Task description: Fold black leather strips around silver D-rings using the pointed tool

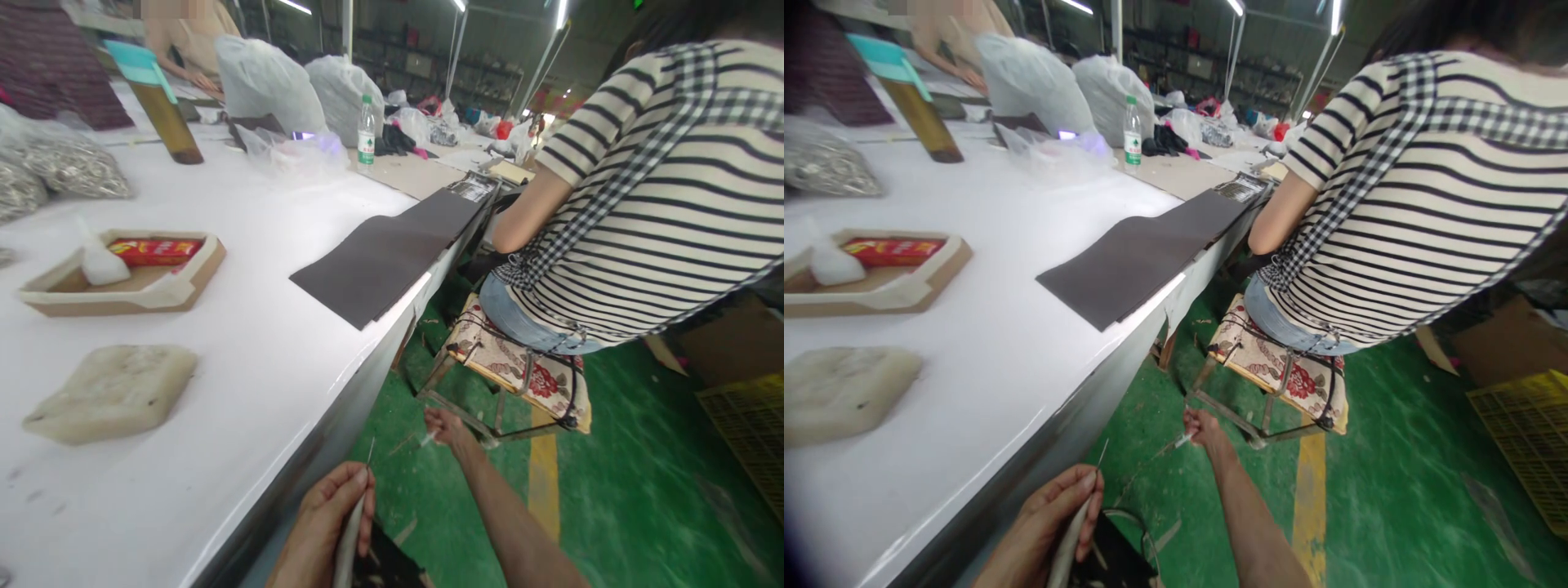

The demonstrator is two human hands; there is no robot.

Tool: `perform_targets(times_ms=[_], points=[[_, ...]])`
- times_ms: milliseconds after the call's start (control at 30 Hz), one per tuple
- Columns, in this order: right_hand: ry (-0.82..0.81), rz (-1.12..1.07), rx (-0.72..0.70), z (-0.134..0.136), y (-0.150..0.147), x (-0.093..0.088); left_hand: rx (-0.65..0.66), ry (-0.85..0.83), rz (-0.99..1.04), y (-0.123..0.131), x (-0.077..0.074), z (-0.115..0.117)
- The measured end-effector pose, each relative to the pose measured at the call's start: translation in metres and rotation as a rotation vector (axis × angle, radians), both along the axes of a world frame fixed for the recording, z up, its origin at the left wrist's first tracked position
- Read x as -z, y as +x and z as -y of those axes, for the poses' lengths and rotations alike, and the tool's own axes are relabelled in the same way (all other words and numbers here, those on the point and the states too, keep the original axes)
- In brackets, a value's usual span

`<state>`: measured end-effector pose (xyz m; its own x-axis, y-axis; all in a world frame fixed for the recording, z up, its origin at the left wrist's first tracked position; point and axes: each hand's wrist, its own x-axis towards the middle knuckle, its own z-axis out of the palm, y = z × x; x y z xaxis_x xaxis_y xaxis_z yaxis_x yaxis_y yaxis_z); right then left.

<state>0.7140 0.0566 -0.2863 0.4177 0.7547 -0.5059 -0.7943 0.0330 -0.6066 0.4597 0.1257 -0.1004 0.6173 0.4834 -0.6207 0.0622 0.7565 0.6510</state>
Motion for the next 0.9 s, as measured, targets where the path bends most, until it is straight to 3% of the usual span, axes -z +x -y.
perform_targets(times_ms=[100,167,367,467,667,900], points=[[0.102,-0.070,-0.058,0.018,-0.022,-0.009,0.025,0.013,0.029,-0.002,-0.003,0.003],[0.186,-0.102,-0.061,0.026,-0.024,-0.026,0.050,0.037,0.055,-0.004,-0.006,0.006],[0.449,-0.151,-0.078,0.014,-0.025,-0.113,0.007,0.058,0.101,-0.004,-0.013,0.012],[0.595,-0.195,-0.098,0.006,-0.039,-0.144,-0.006,0.077,0.129,-0.007,-0.015,0.014],[0.868,-0.331,-0.173,-0.004,-0.066,-0.174,-0.026,0.100,0.149,-0.016,-0.021,0.019],[1.074,-0.463,-0.275,-0.013,-0.093,-0.201,-0.016,0.121,0.166,-0.024,-0.024,0.019]])
